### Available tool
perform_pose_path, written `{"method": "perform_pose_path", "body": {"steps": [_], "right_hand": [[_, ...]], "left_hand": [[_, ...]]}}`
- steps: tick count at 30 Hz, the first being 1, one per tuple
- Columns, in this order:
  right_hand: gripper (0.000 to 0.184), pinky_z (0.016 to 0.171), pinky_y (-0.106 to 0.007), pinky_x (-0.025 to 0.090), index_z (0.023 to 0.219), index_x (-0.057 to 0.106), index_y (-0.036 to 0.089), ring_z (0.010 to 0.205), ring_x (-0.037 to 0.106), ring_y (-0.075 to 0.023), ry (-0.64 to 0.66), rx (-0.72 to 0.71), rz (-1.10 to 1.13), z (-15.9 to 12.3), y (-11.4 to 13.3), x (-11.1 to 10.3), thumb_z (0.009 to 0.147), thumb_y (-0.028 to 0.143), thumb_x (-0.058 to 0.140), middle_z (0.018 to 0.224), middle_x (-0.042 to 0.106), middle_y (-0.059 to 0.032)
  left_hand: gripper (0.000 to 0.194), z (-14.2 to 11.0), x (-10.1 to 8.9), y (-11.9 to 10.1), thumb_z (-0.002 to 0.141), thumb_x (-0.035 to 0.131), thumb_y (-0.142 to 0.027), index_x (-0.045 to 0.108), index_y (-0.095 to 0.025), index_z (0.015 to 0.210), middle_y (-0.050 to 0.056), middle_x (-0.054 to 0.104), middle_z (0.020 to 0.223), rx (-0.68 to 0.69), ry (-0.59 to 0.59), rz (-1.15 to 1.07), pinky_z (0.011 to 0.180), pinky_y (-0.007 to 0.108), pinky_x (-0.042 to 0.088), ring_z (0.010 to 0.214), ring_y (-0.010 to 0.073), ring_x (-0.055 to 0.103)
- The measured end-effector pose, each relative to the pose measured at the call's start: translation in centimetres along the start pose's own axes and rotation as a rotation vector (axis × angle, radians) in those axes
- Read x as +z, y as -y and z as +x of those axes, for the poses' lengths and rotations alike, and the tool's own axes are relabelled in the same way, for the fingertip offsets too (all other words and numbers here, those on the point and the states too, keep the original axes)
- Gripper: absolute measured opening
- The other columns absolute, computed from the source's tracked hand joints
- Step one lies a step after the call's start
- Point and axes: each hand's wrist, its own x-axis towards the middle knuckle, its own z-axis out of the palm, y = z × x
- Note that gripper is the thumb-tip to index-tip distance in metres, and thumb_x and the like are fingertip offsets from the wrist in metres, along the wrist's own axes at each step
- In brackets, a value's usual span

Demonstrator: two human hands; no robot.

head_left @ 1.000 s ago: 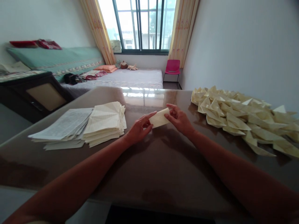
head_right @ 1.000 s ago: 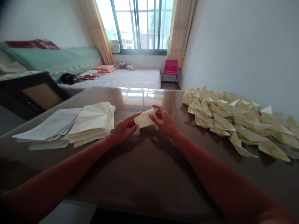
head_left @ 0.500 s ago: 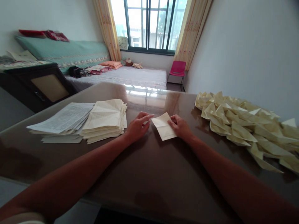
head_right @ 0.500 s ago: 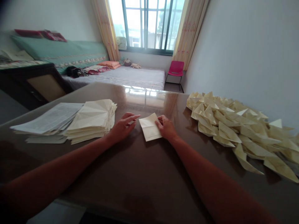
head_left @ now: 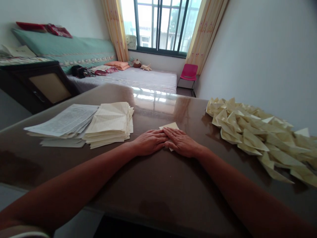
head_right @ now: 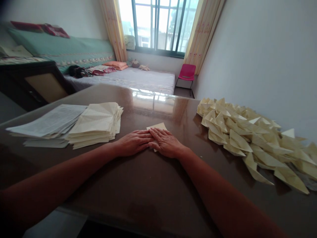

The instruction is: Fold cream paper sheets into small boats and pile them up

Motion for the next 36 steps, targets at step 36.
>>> {"method": "perform_pose_path", "body": {"steps": [36], "right_hand": [[0.038,0.092,-0.036,0.045,0.113,0.061,0.021,0.105,0.056,-0.0213,-0.359,0.110,0.334,-0.3,-2.2,-2.0,0.081,0.040,0.062,0.111,0.065,-0.0071]], "left_hand": [[0.025,0.2,-0.6,0.6,0.095,0.042,-0.024,0.066,-0.021,0.100,0.004,0.069,0.103,0.056,-0.096,0.275,0.074,0.024,0.049,0.097,0.0159,0.061]]}}
